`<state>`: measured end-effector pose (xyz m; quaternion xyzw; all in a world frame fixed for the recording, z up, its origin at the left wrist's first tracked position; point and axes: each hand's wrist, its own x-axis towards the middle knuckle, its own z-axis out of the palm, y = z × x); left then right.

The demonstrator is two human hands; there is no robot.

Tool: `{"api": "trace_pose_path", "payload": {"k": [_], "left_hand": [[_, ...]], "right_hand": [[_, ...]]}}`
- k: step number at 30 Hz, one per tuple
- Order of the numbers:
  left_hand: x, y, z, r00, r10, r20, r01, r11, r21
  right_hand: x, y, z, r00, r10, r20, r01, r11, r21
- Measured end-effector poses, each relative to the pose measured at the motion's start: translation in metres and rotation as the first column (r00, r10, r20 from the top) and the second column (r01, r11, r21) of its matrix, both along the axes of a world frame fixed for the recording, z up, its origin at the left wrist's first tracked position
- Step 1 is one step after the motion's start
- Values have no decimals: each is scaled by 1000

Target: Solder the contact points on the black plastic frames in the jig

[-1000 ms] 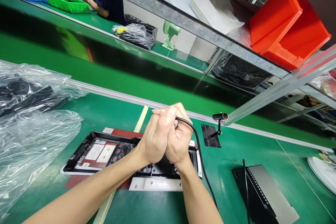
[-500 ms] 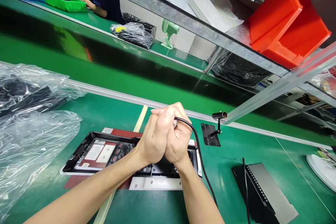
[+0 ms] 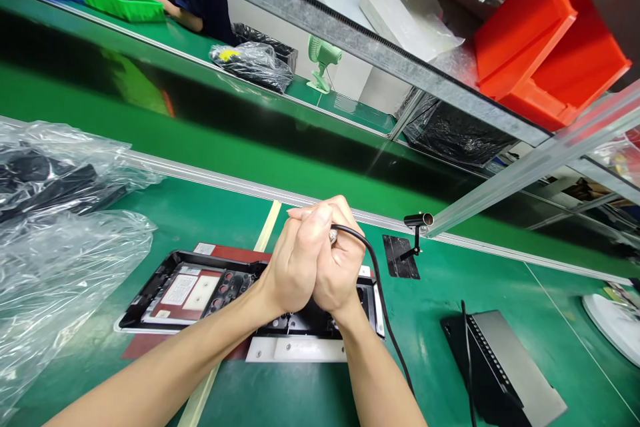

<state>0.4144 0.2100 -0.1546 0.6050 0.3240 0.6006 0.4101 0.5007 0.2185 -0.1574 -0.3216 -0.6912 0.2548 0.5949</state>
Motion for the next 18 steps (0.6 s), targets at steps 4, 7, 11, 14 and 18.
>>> {"api": "trace_pose_path", "payload": {"k": [4,7,11,14,18], "left_hand": [[-1,0,-3,1000,21,11,-20,998,-53],[-2,0,-2,1000,5,-7,-5,999,-46],[-2,0,0,1000,2,-24,-3,1000,-24],[-2,0,0,1000,4,-24,-4,1000,-27],[-3,-1,-3,1000,7,-4,-7,999,-42]], "right_hand": [[0,0,1,1000,5,-15,-5,1000,7],[0,0,2,1000,13,-13,-12,1000,14],[0,1,1,1000,27,-11,-27,999,25],[-1,1,1,999,35,-23,-34,999,21],[-1,1,1,999,31,-22,-31,999,21]]}}
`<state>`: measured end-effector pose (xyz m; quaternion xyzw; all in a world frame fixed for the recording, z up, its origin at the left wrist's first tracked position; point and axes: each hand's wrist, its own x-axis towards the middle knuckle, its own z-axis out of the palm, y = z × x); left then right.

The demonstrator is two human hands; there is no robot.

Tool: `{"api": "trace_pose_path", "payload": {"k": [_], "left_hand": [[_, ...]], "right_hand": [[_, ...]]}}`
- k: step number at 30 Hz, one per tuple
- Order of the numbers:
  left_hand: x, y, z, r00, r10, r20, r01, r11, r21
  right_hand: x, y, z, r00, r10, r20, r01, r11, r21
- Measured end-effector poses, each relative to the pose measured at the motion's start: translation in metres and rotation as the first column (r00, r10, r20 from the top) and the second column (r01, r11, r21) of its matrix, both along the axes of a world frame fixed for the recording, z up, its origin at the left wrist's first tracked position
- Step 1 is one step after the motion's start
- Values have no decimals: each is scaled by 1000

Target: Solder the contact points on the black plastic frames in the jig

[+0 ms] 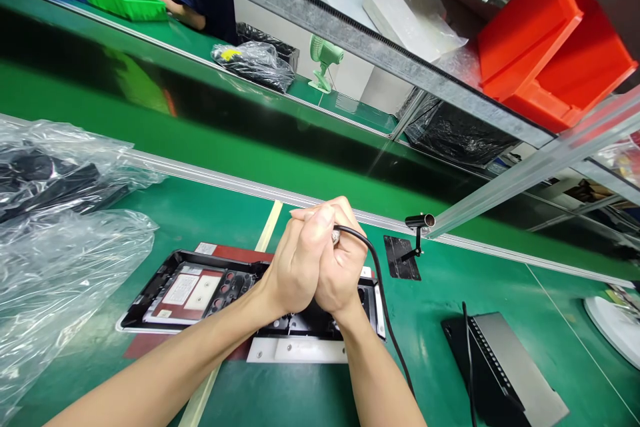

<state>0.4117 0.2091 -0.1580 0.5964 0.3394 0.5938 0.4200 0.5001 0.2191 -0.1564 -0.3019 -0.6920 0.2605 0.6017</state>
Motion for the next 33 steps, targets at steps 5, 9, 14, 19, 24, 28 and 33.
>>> {"api": "trace_pose_path", "payload": {"k": [5,9,14,19,24,28,33], "left_hand": [[0,1,-3,1000,15,16,-14,1000,-11],[1,2,-1,1000,0,-2,0,1000,12],[1,1,-1,999,30,-22,-29,1000,8],[1,1,-3,998,48,-30,-48,999,-3],[0,1,-3,999,28,-24,-28,1000,12],[0,0,-5,999,50,-18,-51,998,-30],[1,0,-4,999,37,-17,-38,999,-37]], "right_hand": [[0,1,-1,1000,4,-8,-4,1000,15],[-1,1,-2,1000,-13,-15,13,1000,17],[-1,1,-2,1000,-10,-28,11,1000,6],[-1,1,-2,999,-4,-33,5,1000,9],[-1,1,-2,1000,7,-30,-6,1000,11],[-1,1,-2,1000,1,-28,-1,1000,10],[-1,1,-2,1000,-14,-23,14,1000,9]]}}
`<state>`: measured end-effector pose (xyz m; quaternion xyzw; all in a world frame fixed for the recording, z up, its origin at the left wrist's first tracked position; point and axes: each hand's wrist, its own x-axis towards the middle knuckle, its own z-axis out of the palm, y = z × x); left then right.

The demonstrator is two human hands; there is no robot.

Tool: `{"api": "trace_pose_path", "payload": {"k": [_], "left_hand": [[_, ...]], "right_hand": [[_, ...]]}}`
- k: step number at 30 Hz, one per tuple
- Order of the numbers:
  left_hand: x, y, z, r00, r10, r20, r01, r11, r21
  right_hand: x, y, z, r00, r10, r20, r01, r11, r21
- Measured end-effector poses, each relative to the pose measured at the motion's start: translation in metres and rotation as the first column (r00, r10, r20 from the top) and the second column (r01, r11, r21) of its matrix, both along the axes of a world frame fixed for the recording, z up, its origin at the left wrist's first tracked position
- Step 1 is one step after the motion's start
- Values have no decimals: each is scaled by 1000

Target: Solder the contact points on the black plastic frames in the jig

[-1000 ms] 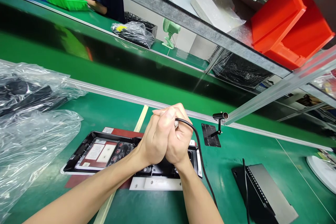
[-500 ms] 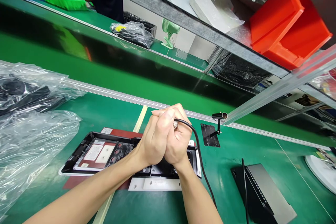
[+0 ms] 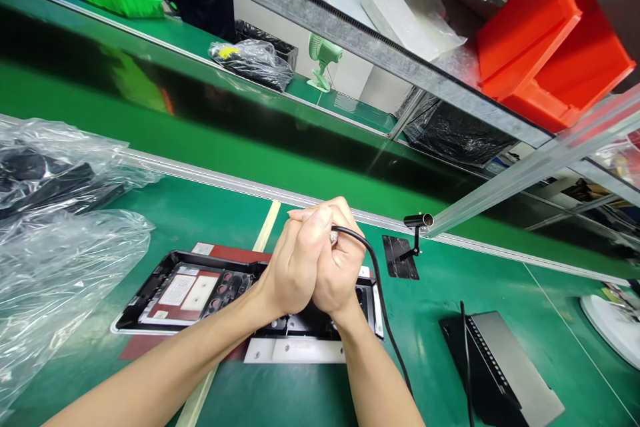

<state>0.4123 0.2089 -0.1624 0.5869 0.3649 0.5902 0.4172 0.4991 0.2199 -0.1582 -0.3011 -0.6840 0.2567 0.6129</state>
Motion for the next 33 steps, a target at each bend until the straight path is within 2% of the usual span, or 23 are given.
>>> {"api": "trace_pose_path", "payload": {"k": [8,16,22,27,33], "left_hand": [[1,1,-1,1000,-1,-4,1,1000,19],[2,1,8,999,-35,7,35,997,62],[1,0,3,1000,-6,6,6,1000,11],[1,1,4,999,-43,6,43,998,50],[1,0,4,1000,-6,-16,6,999,44]], "right_hand": [[0,0,-1,1000,1,-2,-1,1000,-15],[1,0,0,1000,9,21,-9,1000,6],[2,0,0,998,-23,53,23,1000,-2],[2,0,0,999,-8,33,8,1000,4],[1,0,0,1000,-7,26,7,1000,0]]}}
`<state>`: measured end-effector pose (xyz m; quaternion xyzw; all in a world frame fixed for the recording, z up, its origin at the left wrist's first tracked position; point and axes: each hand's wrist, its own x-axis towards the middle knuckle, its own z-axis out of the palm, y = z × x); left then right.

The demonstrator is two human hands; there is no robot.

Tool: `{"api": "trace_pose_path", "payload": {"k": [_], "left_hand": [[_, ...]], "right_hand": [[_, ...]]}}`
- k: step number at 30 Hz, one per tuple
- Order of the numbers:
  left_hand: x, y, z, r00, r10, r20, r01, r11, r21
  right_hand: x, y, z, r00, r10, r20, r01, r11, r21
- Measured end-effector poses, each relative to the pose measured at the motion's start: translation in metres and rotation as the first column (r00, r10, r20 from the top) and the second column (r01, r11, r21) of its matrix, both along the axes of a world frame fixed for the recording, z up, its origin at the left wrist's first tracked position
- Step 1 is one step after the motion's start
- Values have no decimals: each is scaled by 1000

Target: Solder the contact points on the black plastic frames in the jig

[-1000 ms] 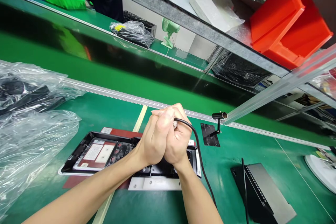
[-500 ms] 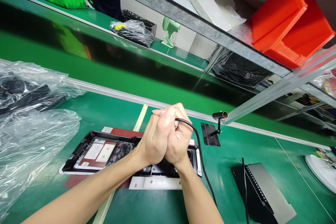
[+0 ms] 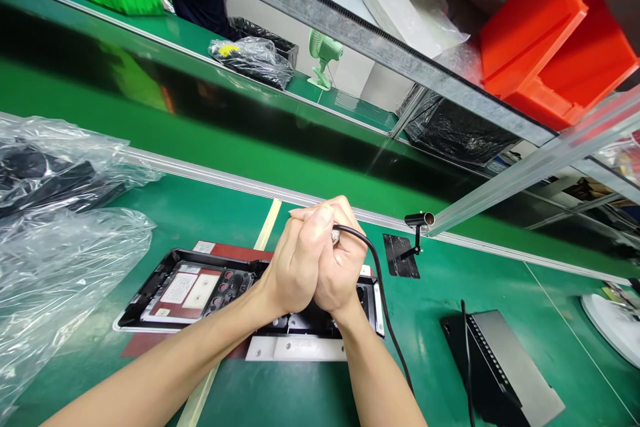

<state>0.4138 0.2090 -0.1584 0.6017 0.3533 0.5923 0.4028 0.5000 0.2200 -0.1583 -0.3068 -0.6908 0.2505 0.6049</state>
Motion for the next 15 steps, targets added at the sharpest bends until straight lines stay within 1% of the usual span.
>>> {"api": "trace_pose_path", "payload": {"k": [3,7,10,13,15], "left_hand": [[-1,0,-4,1000,9,-6,-10,1000,-24],[-1,0,-8,999,35,0,-35,998,-57],[-1,0,-5,1000,10,4,-10,999,-44],[-1,0,-1,999,-45,19,45,999,-3],[-1,0,0,998,-46,30,46,999,-3]], "right_hand": [[0,0,0,1000,-16,9,16,1000,-13],[-1,0,0,1000,-6,-6,6,1000,5],[-1,-1,1,1000,-18,3,18,1000,-3],[-1,-1,1,1000,-27,8,27,1000,-8],[-1,-1,1,1000,-26,8,27,1000,-8]]}}
